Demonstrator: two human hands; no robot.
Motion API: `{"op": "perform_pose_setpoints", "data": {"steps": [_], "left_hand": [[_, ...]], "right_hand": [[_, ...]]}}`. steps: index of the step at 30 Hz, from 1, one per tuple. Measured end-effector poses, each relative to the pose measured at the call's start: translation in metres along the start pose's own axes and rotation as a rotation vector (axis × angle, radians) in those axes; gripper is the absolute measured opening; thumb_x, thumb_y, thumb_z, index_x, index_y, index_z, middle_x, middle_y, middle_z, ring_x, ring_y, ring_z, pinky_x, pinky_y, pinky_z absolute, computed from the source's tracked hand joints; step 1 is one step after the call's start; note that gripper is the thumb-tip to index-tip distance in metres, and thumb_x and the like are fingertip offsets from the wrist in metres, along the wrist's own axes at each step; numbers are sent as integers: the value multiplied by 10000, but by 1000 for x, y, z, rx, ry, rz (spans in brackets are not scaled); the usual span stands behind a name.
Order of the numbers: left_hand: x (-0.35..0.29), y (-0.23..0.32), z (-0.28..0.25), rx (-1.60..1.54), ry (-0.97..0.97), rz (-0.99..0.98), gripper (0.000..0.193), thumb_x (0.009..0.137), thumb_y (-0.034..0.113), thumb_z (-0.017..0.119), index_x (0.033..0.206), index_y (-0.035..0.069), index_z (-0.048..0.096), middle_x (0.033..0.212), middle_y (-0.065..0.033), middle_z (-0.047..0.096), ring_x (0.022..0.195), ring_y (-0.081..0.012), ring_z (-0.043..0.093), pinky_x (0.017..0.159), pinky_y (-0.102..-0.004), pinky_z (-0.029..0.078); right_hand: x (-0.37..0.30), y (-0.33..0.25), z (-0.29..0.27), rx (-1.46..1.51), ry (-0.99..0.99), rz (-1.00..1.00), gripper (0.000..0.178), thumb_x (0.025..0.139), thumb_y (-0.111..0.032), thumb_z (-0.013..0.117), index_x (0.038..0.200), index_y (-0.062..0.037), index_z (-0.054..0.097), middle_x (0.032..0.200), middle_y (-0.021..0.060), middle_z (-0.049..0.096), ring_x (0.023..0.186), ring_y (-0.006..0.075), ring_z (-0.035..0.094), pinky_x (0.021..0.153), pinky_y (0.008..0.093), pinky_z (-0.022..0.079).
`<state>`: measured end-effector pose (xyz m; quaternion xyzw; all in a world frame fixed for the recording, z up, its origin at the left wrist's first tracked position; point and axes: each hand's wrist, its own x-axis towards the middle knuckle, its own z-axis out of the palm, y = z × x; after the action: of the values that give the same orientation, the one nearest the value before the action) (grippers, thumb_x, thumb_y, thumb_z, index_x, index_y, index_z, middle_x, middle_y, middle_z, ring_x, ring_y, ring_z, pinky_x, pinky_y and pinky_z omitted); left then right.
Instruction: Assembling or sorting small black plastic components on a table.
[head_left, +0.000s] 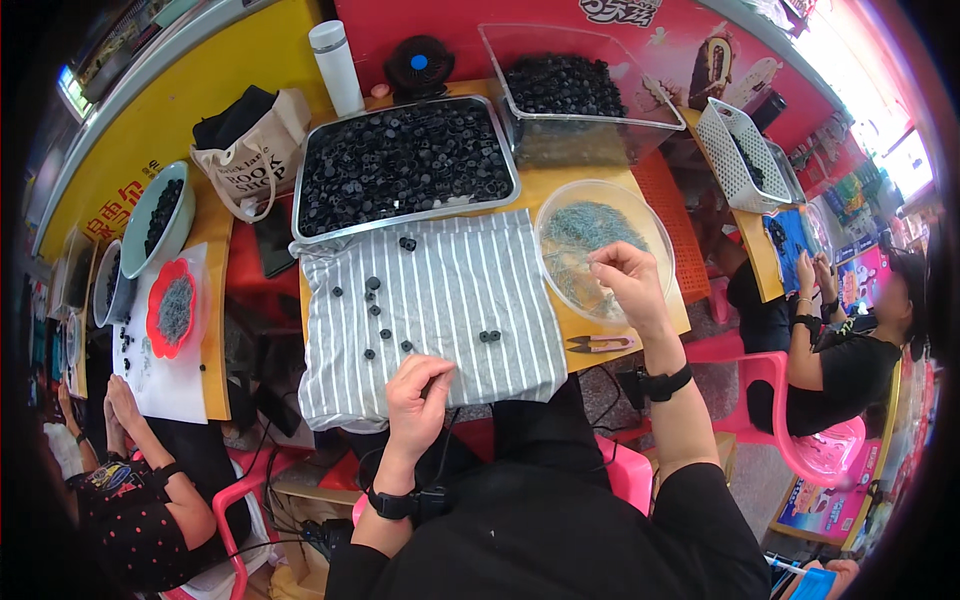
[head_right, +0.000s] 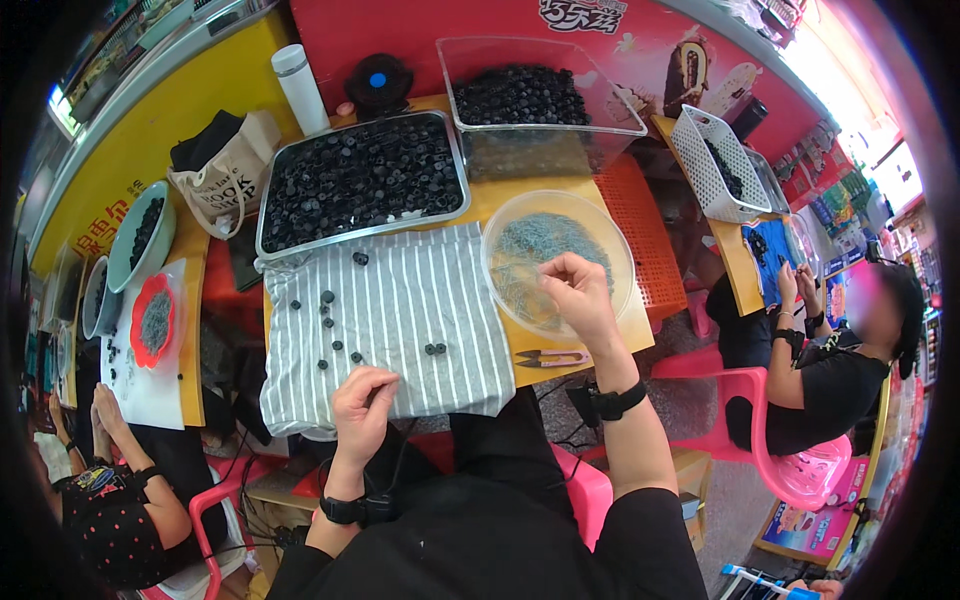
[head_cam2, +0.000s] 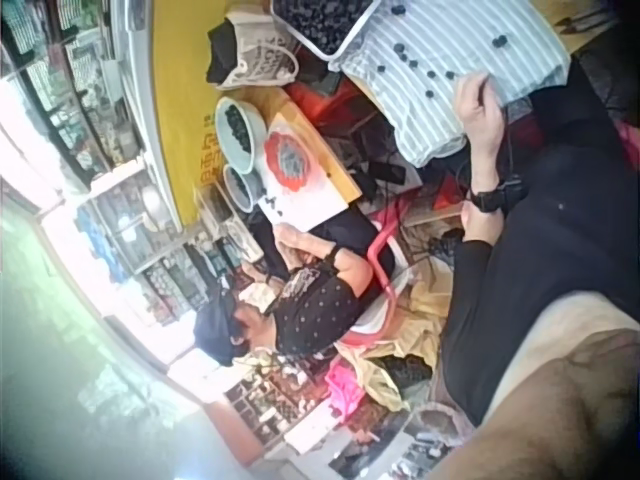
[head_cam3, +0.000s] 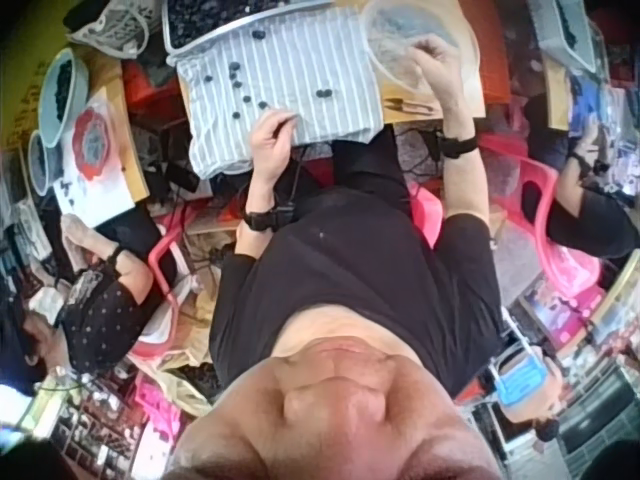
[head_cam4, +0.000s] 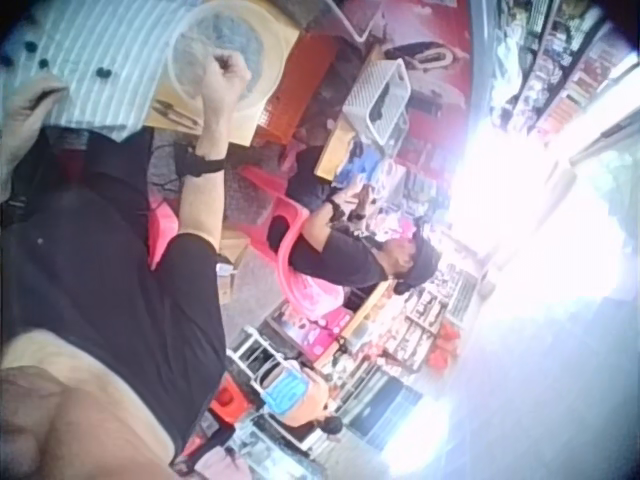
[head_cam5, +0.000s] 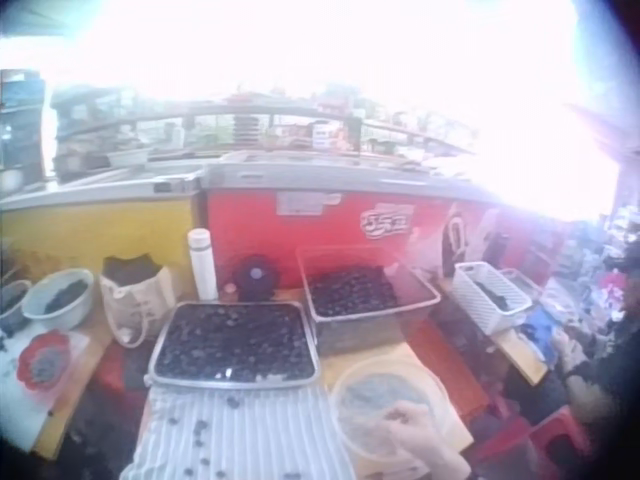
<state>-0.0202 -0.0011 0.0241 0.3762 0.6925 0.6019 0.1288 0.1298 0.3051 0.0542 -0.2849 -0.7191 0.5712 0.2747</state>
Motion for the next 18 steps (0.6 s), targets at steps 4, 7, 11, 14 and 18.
{"op": "perform_pose_setpoints", "data": {"steps": [4,7,11,14,18], "left_hand": [[1,1,0,5,-5,15,68,846,-47,659,904,-15,673,828,-97,652,748,-208,608,653,-294,470],[1,0,0,-1,-2,21,63,848,-45,659,903,-17,672,828,-98,652,741,-208,606,649,-294,469],[1,2,0,-4,3,25,62,851,-47,656,903,-18,671,827,-98,650,738,-205,605,645,-293,467],[1,3,0,-2,6,20,63,853,-50,654,904,-18,672,826,-96,649,742,-200,605,642,-289,467],[0,0,1,-26,10,24,68,854,-54,652,907,-18,673,830,-97,649,745,-198,607,641,-284,467]], "right_hand": [[-4,-5,1,194,-24,143,13,881,-43,651,886,-31,652,801,7,666,699,42,588,613,182,454],[-5,-7,6,221,8,136,19,884,-47,645,877,-32,655,732,-15,626,655,35,557,577,182,417],[-5,-7,8,243,-12,142,37,899,-54,635,885,-23,651,721,-16,615,630,31,537,567,177,409],[-4,-10,9,242,-13,145,35,896,-48,629,883,-22,649,716,-16,606,627,26,524,563,178,401],[-1,1,8,52,15,10,20,875,-15,611,873,-8,629,715,-27,578,649,16,505,569,190,393]]}}
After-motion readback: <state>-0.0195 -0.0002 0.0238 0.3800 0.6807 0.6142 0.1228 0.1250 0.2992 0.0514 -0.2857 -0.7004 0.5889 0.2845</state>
